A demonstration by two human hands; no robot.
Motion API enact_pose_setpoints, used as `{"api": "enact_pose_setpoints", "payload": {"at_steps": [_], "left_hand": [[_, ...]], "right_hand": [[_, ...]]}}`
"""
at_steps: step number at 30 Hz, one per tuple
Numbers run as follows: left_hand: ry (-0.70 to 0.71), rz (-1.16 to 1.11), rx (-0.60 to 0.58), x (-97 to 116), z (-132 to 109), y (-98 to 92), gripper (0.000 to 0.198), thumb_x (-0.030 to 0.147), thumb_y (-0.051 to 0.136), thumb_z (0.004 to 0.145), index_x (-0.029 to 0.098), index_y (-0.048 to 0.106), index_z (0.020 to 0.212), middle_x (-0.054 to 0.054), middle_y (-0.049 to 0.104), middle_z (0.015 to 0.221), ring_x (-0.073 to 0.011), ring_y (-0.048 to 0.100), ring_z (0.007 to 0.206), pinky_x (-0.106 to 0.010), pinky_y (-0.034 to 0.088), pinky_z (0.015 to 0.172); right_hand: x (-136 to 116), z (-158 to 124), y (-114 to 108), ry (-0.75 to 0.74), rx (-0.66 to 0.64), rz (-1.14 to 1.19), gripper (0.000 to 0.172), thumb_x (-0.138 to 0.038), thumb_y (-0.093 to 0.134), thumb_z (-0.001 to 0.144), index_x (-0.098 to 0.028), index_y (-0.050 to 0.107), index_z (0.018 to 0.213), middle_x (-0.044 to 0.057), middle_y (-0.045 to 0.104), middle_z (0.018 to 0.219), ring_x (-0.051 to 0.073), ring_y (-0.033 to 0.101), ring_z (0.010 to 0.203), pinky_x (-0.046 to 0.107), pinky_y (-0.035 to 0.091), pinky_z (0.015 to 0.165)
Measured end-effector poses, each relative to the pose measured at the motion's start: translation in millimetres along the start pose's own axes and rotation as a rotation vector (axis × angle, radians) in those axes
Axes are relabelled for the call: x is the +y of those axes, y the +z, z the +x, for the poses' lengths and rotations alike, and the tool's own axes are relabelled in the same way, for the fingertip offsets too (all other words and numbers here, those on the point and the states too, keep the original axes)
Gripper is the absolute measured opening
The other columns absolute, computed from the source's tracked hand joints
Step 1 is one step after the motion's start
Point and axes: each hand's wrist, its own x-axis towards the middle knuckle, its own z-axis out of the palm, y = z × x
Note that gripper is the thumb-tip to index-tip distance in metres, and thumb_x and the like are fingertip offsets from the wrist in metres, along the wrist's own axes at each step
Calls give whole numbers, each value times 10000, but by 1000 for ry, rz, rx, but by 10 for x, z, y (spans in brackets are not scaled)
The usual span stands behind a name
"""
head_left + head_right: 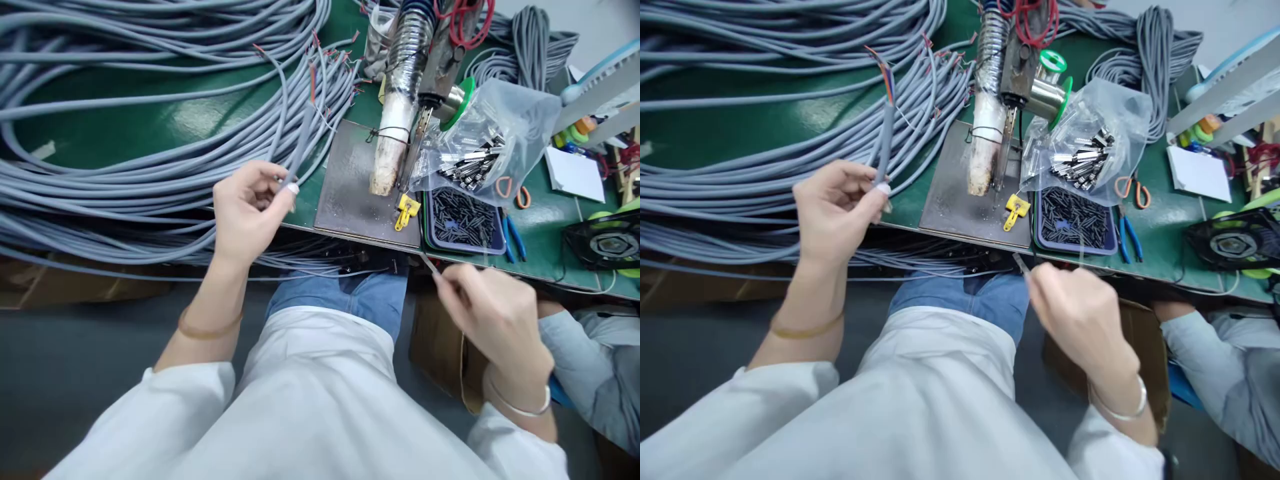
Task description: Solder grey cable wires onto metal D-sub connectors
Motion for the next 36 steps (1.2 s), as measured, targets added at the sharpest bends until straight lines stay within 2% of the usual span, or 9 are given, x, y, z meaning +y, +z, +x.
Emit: {"api": "enact_pose_setpoints", "payload": {"at_steps": [2, 4, 6, 8, 12, 15, 23, 29, 36], "left_hand": [[-22, -182, -285, 193, -128, -30, 157, 282, 766, 865, 200, 778, 999, 30, 700, 678, -81, 560, 528, -237, 409, 538], [-23, -209, -731, 378, -239, 30, 159, 264, 734, 886, 208, 817, 1009, -22, 790, 806, -121, 669, 637, -228, 473, 594], [39, -222, -1061, 513, -340, 176, 197, 254, 703, 904, 200, 822, 1051, -64, 820, 964, -169, 749, 814, -230, 522, 724], [60, -207, -1178, 578, -445, 375, 209, 245, 655, 929, 184, 821, 1040, -75, 821, 956, -170, 749, 809, -228, 512, 721], [-21, -117, -998, 531, -662, 740, 233, 219, 600, 941, 151, 807, 1027, -65, 802, 869, -148, 696, 741, -223, 464, 673], [-204, -257, -807, 421, -772, 881, 226, 285, 650, 914, 147, 803, 1008, -49, 756, 760, -122, 624, 632, -220, 436, 603], [-637, -802, -394, 125, -673, 845, 303, 436, 786, 796, 140, 753, 847, 35, 545, 493, -52, 399, 369, -192, 246, 372], [-751, -957, -332, 100, -566, 749, 293, 363, 805, 748, 140, 667, 880, 29, 615, 583, -45, 428, 369, -169, 260, 351], [-721, -988, -470, 221, -489, 772, 257, 330, 798, 780, 144, 642, 867, 22, 613, 582, -25, 365, 376, -162, 204, 364]], "right_hand": [[280, 74, 22, 198, -187, -325, 217, -328, 463, 1017, -204, 584, 886, 7, 544, 600, 136, 441, 537, 309, 206, 557], [598, 199, 108, 389, -281, -476, 292, -344, 357, 1033, -178, 594, 995, 69, 626, 694, 157, 441, 566, 318, 172, 574], [888, 349, 223, 515, -250, -534, 338, -340, 307, 1037, -155, 583, 1097, 132, 687, 810, 182, 480, 637, 332, 168, 596], [1100, 499, 346, 551, -126, -494, 322, -343, 324, 1038, -171, 580, 1130, 139, 715, 910, 182, 512, 712, 337, 184, 625], [1292, 766, 603, 526, -91, -419, 272, -290, 390, 1021, -151, 587, 1148, 142, 723, 950, 167, 521, 757, 348, 206, 665], [1386, 939, 780, 470, -91, -355, 299, -298, 390, 1031, -124, 611, 1133, 140, 714, 989, 164, 542, 829, 355, 222, 690], [1779, 1293, 962, 365, -185, -260, 146, -227, 581, 939, -160, 700, 989, 122, 737, 1003, 213, 584, 923, 341, 281, 698], [1876, 1384, 914, 368, -228, -239, 175, -264, 625, 918, -141, 720, 997, 156, 750, 1008, 168, 537, 818, 362, 265, 693], [1938, 1331, 884, 365, -264, -218, 160, -283, 687, 908, -156, 722, 999, 125, 752, 964, 147, 494, 748, 345, 291, 717]]}}
